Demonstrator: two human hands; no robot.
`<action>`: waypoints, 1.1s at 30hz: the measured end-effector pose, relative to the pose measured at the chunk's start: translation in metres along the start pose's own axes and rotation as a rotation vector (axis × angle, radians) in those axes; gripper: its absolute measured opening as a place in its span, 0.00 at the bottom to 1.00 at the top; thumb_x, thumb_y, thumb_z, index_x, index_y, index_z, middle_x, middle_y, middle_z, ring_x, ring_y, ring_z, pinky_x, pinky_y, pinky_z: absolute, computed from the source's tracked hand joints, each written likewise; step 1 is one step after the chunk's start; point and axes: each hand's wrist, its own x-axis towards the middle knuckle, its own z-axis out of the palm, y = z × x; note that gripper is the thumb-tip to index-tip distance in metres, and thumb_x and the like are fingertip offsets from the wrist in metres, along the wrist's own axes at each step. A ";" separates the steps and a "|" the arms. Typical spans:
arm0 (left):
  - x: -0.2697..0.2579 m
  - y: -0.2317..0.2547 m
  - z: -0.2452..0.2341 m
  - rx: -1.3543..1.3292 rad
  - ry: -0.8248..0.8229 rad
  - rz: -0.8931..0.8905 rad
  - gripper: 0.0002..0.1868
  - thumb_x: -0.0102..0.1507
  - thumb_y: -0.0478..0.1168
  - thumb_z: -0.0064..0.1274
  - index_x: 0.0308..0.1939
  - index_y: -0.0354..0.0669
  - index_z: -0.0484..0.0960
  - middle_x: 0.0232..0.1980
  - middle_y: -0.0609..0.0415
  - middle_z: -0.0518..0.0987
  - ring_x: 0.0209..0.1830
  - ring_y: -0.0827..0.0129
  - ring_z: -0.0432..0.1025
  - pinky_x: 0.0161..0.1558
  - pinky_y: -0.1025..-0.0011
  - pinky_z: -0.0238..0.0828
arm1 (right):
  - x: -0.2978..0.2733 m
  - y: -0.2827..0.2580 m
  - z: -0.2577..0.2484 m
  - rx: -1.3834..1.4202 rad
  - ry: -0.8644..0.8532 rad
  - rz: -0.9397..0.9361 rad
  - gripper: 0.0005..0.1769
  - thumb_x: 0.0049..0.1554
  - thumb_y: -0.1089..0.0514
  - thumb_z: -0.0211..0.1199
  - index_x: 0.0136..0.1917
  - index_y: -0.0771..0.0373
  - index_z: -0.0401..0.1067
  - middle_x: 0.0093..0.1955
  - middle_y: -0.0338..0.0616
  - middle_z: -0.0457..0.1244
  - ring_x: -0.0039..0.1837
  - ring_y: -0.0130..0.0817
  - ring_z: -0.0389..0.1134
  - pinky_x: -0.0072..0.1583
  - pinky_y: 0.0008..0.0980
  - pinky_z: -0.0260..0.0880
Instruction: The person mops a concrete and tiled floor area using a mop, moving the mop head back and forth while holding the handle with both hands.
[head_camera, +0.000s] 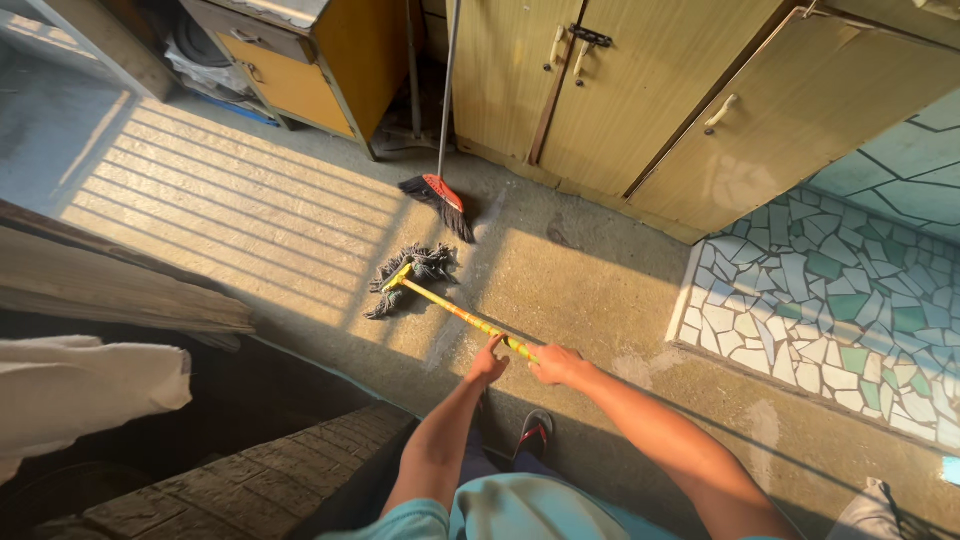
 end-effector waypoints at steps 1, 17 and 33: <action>0.003 -0.003 -0.009 0.072 -0.026 0.014 0.41 0.58 0.42 0.54 0.76 0.65 0.61 0.81 0.54 0.59 0.63 0.48 0.72 0.64 0.58 0.69 | 0.004 -0.005 -0.008 0.000 -0.015 0.014 0.32 0.62 0.46 0.57 0.77 0.49 0.58 0.57 0.55 0.68 0.60 0.56 0.69 0.60 0.56 0.69; -0.043 0.047 0.057 0.388 -0.368 0.337 0.32 0.61 0.42 0.55 0.68 0.61 0.65 0.72 0.49 0.66 0.64 0.43 0.69 0.61 0.50 0.68 | -0.112 0.060 0.032 0.183 0.024 0.224 0.28 0.60 0.47 0.58 0.74 0.42 0.66 0.59 0.52 0.69 0.62 0.53 0.70 0.63 0.53 0.69; -0.028 0.004 -0.025 0.388 0.057 0.028 0.26 0.62 0.54 0.56 0.64 0.63 0.71 0.75 0.59 0.68 0.64 0.49 0.71 0.61 0.54 0.70 | -0.013 -0.050 0.009 0.001 -0.001 -0.093 0.21 0.60 0.53 0.55 0.67 0.53 0.68 0.51 0.53 0.70 0.56 0.54 0.72 0.55 0.55 0.71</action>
